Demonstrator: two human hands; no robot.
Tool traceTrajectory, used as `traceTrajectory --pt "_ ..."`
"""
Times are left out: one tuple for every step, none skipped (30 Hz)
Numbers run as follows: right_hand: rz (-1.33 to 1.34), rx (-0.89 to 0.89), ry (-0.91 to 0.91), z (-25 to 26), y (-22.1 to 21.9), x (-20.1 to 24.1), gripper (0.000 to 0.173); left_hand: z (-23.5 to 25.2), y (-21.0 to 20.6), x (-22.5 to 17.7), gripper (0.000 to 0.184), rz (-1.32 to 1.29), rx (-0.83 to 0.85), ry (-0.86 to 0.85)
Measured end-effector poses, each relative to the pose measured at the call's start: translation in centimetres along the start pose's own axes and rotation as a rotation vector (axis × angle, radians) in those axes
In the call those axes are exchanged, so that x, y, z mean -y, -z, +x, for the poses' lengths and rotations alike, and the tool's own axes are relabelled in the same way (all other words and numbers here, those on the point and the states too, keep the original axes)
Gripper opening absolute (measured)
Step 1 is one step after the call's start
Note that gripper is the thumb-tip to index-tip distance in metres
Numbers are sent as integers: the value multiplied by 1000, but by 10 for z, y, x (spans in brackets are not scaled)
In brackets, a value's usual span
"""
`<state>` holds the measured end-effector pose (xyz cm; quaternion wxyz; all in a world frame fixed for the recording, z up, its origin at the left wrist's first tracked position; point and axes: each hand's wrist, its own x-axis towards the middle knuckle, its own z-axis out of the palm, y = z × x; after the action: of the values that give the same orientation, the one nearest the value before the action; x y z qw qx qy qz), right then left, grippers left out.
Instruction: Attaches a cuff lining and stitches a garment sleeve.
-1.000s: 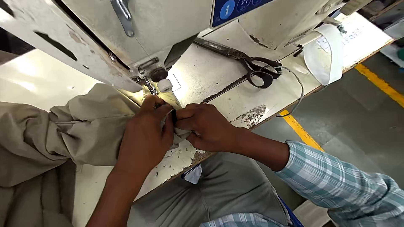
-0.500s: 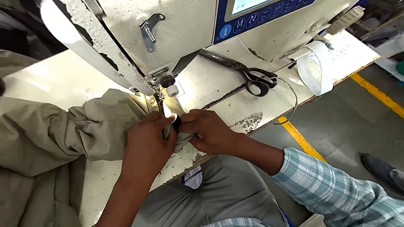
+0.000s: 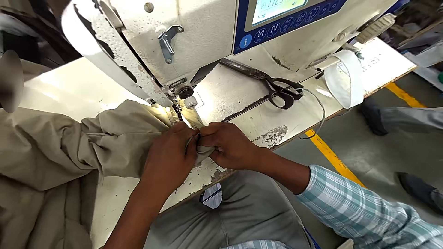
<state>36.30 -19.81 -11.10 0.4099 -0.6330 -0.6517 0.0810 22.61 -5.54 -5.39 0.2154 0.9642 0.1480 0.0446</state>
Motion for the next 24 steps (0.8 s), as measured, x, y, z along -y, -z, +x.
traceTrajectory --pt "-17 9 -7 0 2 3 10 0 1 1 29 4 13 -14" --pt "-34 35 -26 -2 4 8 11 -1 1 1 31 6 20 -26" --pt "-51 68 -54 -4 9 15 14 -1 1 0 32 9 23 -36" --pt "-58 90 -91 -7 14 23 18 -2 0 0 34 11 25 -39" --pt "-49 77 -141 -10 19 30 23 -2 -1 1 36 13 22 -45" --pt "-2 15 -206 -13 23 37 27 -3 -2 1 37 12 12 -58" --pt "70 -68 -290 -14 27 42 27 -3 -4 2 34 20 3 -75" --pt "106 -143 -367 -13 30 46 25 -3 -5 1 32 30 -4 -88" --pt "79 -188 -429 -11 31 48 27 -5 -6 1 31 48 -13 -97" --pt "21 -190 -474 -7 30 47 34 -6 -7 0 29 74 -24 -102" --pt "-30 -164 -496 -4 27 43 38 -7 -8 -1 27 103 -32 -103" --pt "-59 -118 -498 0 23 39 32 -8 -9 -2 25 124 -45 -102" --pt "-77 -80 -476 4 19 37 21 -9 -10 -3 24 136 -59 -106" --pt "-108 -57 -437 8 17 37 14 -8 -10 -2 23 144 -68 -116" --pt "-132 -41 -389 12 18 37 12 -8 -10 0 23 149 -68 -126" --pt "-129 -17 -359 15 21 36 14 -9 -11 1 25 145 -61 -132" --pt "-97 12 -359 19 26 31 18 -9 -11 2 27 139 -50 -133" --pt "-63 23 -380 25 31 21 25 -9 -11 3 30 134 -41 -130" --pt "-44 6 -404 35 35 9 30 -8 -11 3 31 131 -41 -129" --pt "-44 -9 -424 47 38 -2 31 -8 -11 3 30 130 -42 -129" --pt "-60 -22 -440 59 38 -13 31 -7 -11 3 30 126 -40 -129" --pt "-80 -37 -453 71 36 -20 29 -7 -10 3 30 123 -41 -130" --pt "-99 -21 -498 81 34 -22 25 -6 -11 3 30 120 -47 -130" --pt "-126 -5 -542 88 32 -22 22 -6 -12 3 30 112 -55 -132"
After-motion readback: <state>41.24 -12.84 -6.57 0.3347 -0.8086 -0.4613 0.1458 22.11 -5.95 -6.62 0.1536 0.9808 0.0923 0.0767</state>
